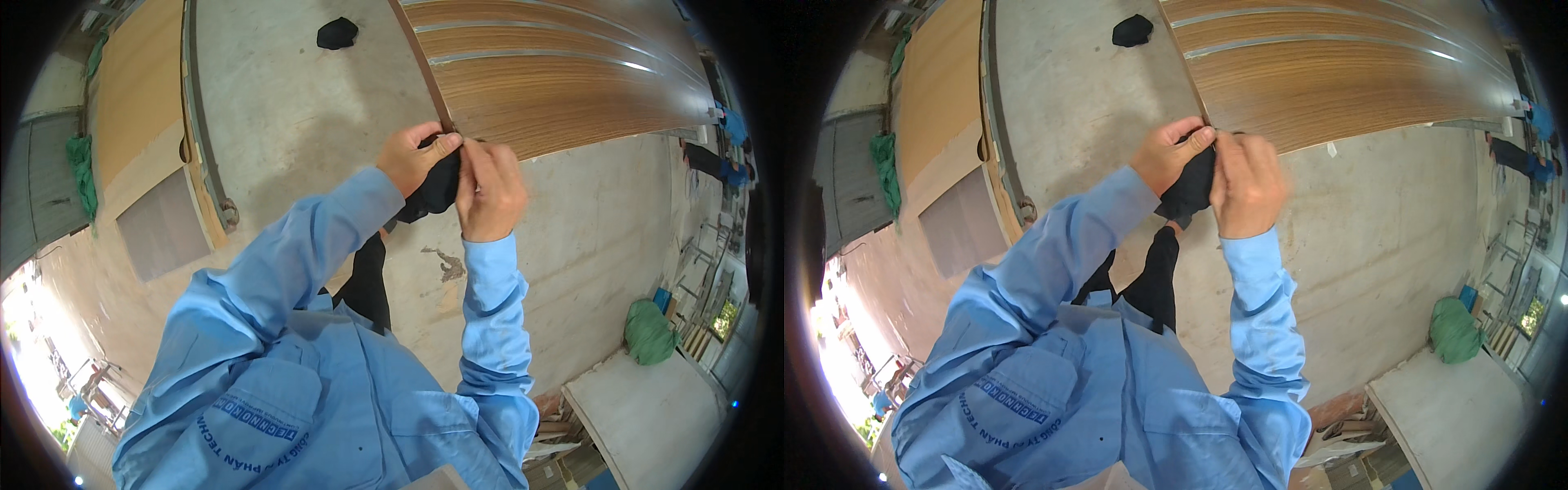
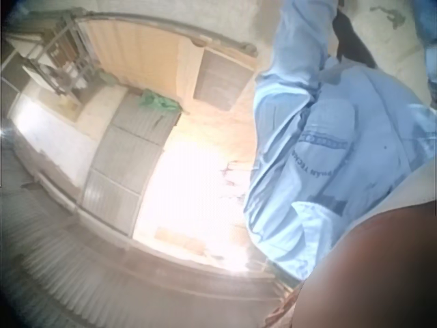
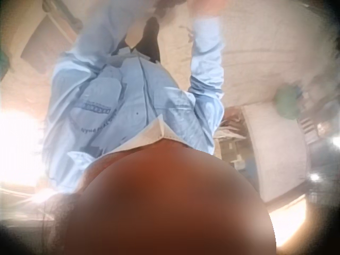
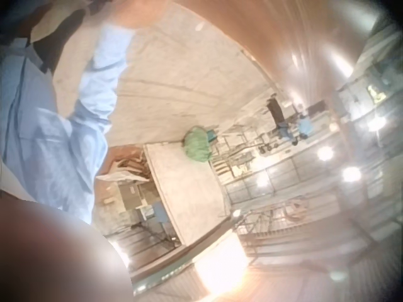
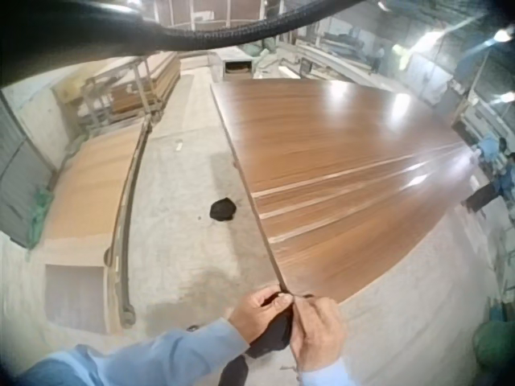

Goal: The person prepares a glue bottle by removing the cap and puncturing the seal, then applies glue along the edges of a large wooden panel. They wipe the applied glue with a black cloth and coordinate with a coworker who also applies glue to the panel.

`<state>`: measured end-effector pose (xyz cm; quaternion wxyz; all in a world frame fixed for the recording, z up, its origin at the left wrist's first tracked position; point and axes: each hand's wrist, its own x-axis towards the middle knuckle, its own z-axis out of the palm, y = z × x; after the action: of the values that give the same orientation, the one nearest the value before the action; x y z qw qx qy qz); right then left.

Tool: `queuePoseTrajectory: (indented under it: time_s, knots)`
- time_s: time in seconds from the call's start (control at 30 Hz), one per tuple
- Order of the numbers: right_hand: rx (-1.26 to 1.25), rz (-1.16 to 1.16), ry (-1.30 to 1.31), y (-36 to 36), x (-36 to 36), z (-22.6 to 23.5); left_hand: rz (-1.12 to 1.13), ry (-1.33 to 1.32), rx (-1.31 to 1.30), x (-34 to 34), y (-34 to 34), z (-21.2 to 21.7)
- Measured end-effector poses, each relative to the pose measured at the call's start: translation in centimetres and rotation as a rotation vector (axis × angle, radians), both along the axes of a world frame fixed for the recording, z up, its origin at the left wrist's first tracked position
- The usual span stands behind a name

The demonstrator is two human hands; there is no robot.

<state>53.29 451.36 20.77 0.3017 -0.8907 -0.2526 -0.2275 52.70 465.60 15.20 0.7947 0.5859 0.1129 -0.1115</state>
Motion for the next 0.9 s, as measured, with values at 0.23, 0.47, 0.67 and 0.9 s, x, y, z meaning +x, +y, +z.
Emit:
queuePoseTrajectory:
  time_s: [0.23,0.47,0.67,0.9]
  knots:
    - [0.096,-0.008,0.049,-0.5,0.2,-0.1,-0.015,0.014,-0.083,0.1,0.1,-1.1]
    - [-0.010,0.039,0.069,-0.7,0.4,1.0,0.158,0.277,-0.249,0.3,-0.6,-1.4]
    - [0.057,-0.102,0.222,-1.5,0.1,4.7,0.097,0.204,-0.479,-0.7,-3.3,-3.6]
    - [-0.607,0.172,0.161,0.1,3.0,8.0,-0.194,0.202,-0.366,-6.5,-3.8,-7.2]
